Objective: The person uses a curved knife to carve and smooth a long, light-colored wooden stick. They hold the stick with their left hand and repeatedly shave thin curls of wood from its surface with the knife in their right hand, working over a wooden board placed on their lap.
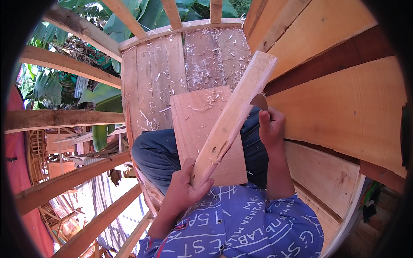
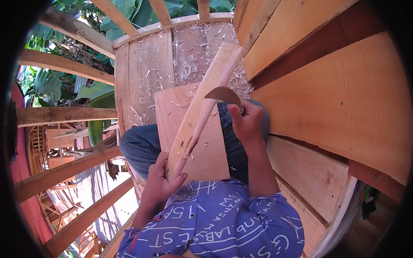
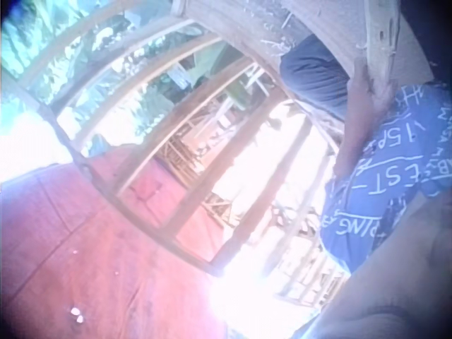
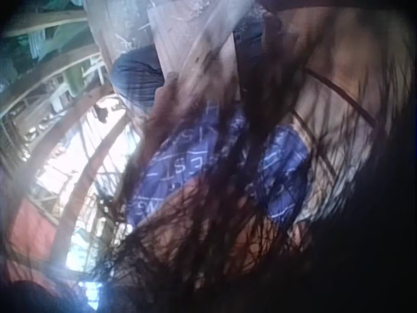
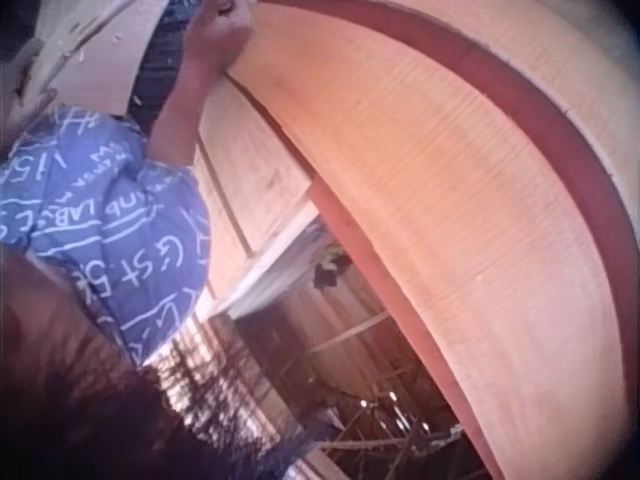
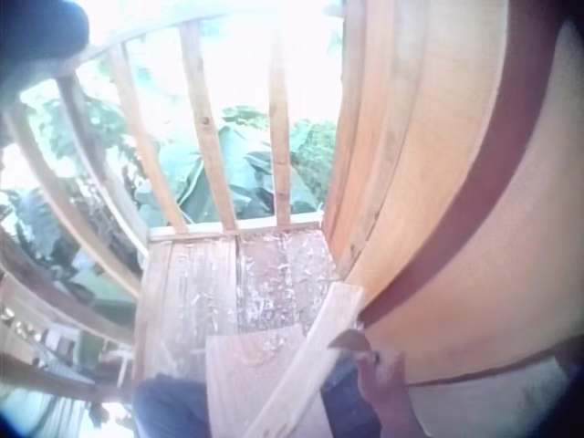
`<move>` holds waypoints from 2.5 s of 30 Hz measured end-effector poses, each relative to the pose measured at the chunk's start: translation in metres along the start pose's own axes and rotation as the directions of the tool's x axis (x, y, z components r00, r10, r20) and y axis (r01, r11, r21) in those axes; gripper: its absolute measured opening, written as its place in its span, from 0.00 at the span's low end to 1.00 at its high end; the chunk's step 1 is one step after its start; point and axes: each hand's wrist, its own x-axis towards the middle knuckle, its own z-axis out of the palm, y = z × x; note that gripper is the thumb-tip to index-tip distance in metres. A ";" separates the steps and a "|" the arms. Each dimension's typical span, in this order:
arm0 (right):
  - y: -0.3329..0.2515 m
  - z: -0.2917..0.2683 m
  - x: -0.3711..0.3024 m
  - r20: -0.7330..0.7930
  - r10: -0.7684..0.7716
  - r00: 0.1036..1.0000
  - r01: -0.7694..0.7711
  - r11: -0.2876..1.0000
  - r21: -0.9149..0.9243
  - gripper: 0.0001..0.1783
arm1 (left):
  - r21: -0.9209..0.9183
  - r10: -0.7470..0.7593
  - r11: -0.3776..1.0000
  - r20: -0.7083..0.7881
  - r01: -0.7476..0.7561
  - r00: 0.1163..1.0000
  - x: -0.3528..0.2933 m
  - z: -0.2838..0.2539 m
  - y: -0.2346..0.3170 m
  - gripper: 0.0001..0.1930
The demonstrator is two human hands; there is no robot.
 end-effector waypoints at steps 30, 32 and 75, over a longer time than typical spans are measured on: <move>-0.016 0.018 0.004 0.129 -0.260 0.957 0.290 0.837 -0.465 0.38 | -0.022 -0.034 0.999 -0.067 0.032 0.997 -0.045 -0.004 -0.035 0.24; -0.001 0.014 0.015 -0.001 -0.099 0.995 0.094 0.948 -0.305 0.38 | -0.029 -0.072 0.997 -0.029 0.071 0.997 -0.050 -0.004 -0.035 0.24; -0.054 0.067 -0.042 0.718 0.260 0.645 -0.743 0.432 0.511 0.20 | -0.730 0.199 0.656 0.413 0.192 0.889 -0.011 0.003 -0.085 0.37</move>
